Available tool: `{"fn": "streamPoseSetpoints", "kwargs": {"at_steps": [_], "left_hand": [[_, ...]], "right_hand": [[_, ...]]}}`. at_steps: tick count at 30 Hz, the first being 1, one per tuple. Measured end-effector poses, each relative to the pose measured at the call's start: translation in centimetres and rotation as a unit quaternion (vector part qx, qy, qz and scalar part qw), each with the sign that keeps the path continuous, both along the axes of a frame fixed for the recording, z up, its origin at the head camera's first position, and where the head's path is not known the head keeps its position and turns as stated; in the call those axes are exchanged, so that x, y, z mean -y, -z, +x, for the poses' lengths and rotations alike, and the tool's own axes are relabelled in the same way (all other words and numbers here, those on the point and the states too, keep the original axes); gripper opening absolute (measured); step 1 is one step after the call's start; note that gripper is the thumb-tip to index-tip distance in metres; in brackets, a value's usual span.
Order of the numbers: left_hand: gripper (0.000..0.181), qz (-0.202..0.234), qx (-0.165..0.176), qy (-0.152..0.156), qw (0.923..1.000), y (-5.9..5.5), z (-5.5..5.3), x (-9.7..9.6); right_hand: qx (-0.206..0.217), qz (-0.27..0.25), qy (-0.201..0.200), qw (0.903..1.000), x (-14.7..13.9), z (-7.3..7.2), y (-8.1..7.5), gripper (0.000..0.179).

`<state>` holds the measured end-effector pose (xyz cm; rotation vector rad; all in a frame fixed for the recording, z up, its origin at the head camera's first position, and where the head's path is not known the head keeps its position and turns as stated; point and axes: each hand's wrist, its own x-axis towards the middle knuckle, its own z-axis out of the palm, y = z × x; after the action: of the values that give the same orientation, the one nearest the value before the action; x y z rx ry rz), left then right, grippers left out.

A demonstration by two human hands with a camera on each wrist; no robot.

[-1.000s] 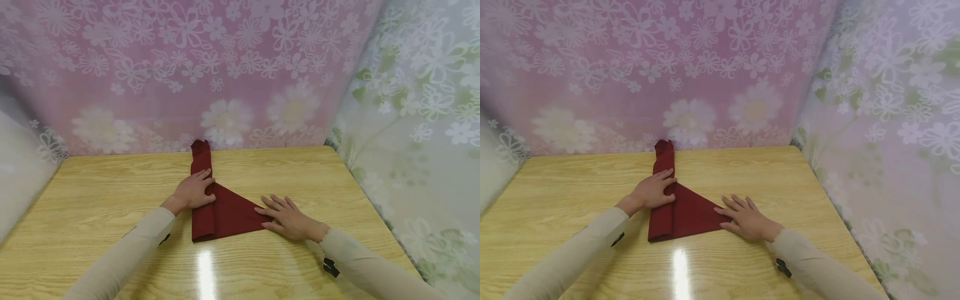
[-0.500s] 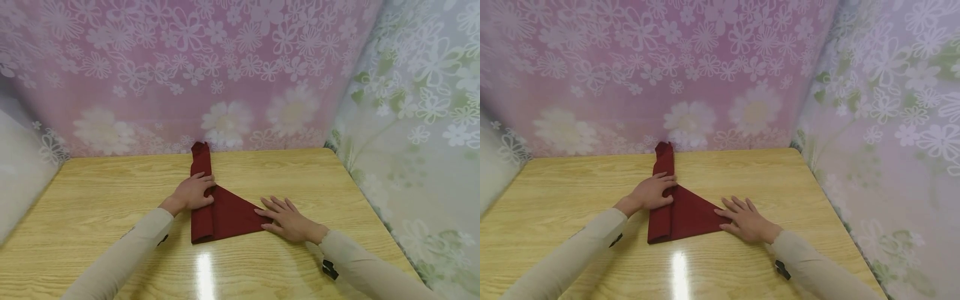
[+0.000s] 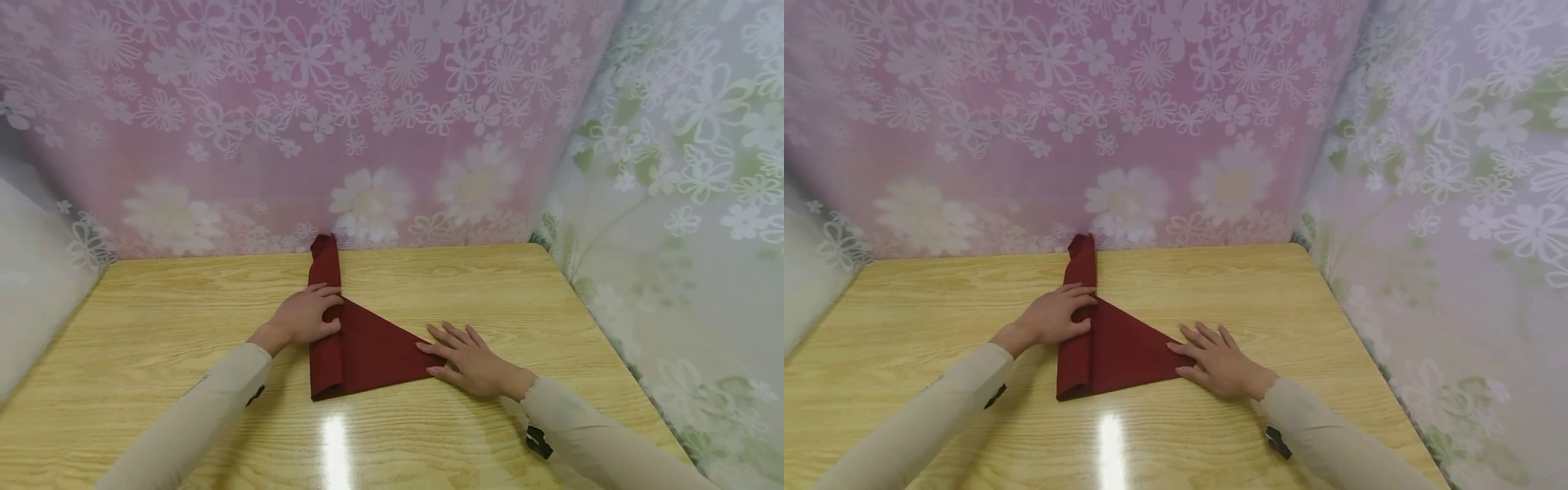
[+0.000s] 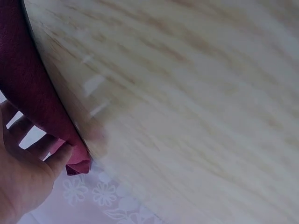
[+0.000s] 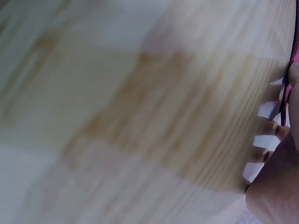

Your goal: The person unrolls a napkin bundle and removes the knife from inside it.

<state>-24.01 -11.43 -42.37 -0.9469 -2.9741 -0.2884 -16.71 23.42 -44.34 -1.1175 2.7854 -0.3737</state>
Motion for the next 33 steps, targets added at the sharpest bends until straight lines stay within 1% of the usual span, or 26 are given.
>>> {"fn": "streamPoseSetpoints", "kwargs": {"at_steps": [4,9,14,16,19,23,26,29,33], "left_hand": [[0.043,0.006,-0.001,-0.007,1.0,0.2,0.1,0.5],[0.043,0.014,0.004,-0.014,0.9998,0.1,0.5,1.2],[0.044,0.03,0.019,-0.023,0.9991,0.4,0.8,2.3],[0.044,0.04,0.022,-0.023,0.9987,0.5,0.8,2.8],[0.044,0.044,0.021,-0.023,0.9986,0.7,1.0,3.6],[0.045,0.036,0.011,-0.023,0.999,1.0,1.2,4.5],[0.045,0.038,0.011,-0.03,0.9988,1.0,1.4,4.9],[0.046,0.031,0.012,-0.036,0.9988,0.8,1.7,5.0],[0.046,0.001,0.002,-0.031,0.9995,0.3,2.1,4.9]], "right_hand": [[-0.004,-0.002,0.001,1.0,0.0,-0.1,0.2,0.048],[-0.002,-0.005,-0.002,1.0,0.1,-0.1,0.3,0.048],[0.001,-0.002,-0.002,1.0,0.3,0.0,0.4,0.049],[0.003,-0.001,-0.001,1.0,0.3,0.0,0.4,0.049],[0.006,-0.002,-0.001,1.0,0.4,-0.1,0.3,0.049],[0.007,-0.005,-0.004,1.0,0.4,-0.1,0.3,0.048],[0.003,-0.007,-0.005,1.0,0.4,0.0,0.2,0.048],[0.004,-0.007,-0.003,1.0,0.4,0.0,0.1,0.049],[0.008,-0.001,0.005,1.0,0.2,0.0,0.0,0.049]]}}
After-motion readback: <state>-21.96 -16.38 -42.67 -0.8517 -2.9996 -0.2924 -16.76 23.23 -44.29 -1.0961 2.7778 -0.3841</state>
